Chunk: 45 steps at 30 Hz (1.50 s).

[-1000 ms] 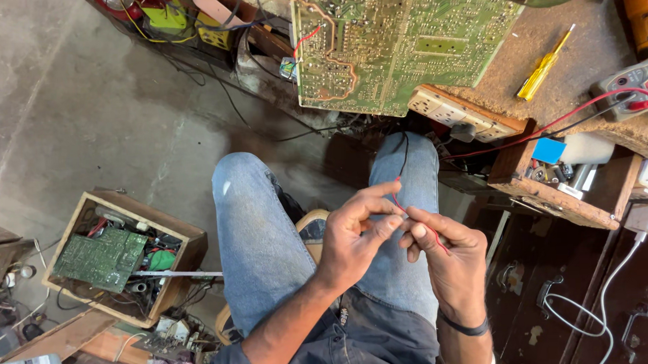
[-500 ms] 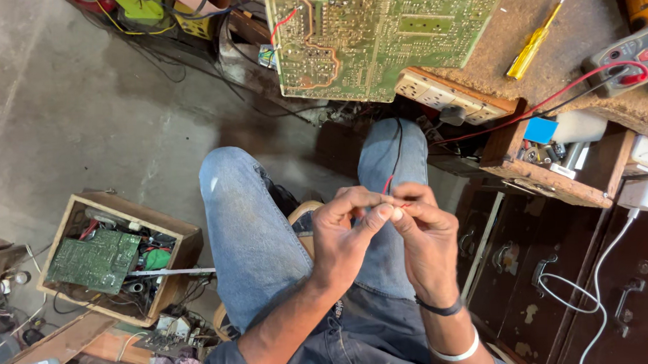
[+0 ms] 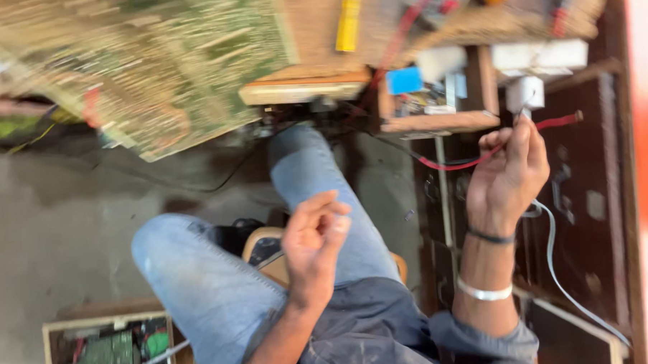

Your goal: The person solders components onto a circuit board using a soldering iron and solder wire. They then use a multimeter to test the electrical connections on the board.

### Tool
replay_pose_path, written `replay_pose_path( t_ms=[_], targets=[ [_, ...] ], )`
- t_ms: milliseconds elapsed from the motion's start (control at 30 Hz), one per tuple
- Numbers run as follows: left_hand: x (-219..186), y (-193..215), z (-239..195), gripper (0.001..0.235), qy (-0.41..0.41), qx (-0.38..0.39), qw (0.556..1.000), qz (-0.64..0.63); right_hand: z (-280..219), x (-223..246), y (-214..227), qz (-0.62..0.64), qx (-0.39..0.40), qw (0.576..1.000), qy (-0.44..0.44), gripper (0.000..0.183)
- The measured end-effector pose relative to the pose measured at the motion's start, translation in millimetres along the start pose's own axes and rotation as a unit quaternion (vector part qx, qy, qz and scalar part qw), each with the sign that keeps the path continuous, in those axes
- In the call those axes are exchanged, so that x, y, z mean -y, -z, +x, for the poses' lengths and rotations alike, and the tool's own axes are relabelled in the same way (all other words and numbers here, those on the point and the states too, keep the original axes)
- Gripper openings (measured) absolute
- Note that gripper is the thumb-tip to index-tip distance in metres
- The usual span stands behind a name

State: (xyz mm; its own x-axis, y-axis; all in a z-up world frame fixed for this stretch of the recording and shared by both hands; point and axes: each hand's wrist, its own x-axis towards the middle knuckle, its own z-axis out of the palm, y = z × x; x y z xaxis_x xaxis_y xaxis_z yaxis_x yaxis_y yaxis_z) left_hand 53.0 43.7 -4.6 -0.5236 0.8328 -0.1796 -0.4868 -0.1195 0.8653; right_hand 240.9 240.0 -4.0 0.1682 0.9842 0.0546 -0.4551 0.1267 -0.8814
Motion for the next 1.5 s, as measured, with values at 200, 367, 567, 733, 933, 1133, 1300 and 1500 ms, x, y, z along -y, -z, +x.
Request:
replay_pose_path(
  t_ms=[200, 367, 567, 733, 933, 1133, 1300, 1500],
  targets=[
    [39.6, 11.4, -5.8, 0.032, 0.089, 0.0, 0.995, 0.043, 26.4, -47.1, 65.9, -0.18, -0.058, 0.981, -0.038, 0.011],
    [55.7, 16.3, -11.7, 0.03, 0.114, 0.035, 0.988, 0.095, 43.5, -110.4, 94.0, -0.159, -0.012, 0.987, -0.023, 0.018],
    [61.6, 18.1, -7.8, 0.029, 0.126, 0.028, 0.985, 0.115, 65.1, -143.2, 117.3, -0.281, 0.094, 0.955, 0.022, 0.018],
    [64.4, 17.0, -7.9, 0.032, 0.12, 0.015, 0.986, 0.115, 86.6, -135.4, 115.2, -0.273, 0.067, 0.948, 0.149, 0.043],
    [62.9, 17.0, -6.2, 0.033, 0.128, 0.01, 0.985, 0.113, 77.2, -117.5, 108.2, -0.144, 0.029, 0.989, -0.035, 0.03],
    [67.4, 15.3, -8.8, 0.034, 0.121, 0.026, 0.986, 0.116, 68.3, -103.0, 112.2, -0.262, 0.09, 0.958, -0.077, 0.024],
    [66.1, 12.5, -6.5, 0.033, 0.132, 0.015, 0.984, 0.122, 74.5, -92.2, 96.9, -0.229, 0.134, 0.963, -0.053, 0.032],
    [63.5, 14.0, -6.2, 0.035, 0.128, 0.006, 0.985, 0.114, 82.7, -83.3, 86.7, -0.298, 0.103, 0.948, -0.036, 0.056]
  ],
)
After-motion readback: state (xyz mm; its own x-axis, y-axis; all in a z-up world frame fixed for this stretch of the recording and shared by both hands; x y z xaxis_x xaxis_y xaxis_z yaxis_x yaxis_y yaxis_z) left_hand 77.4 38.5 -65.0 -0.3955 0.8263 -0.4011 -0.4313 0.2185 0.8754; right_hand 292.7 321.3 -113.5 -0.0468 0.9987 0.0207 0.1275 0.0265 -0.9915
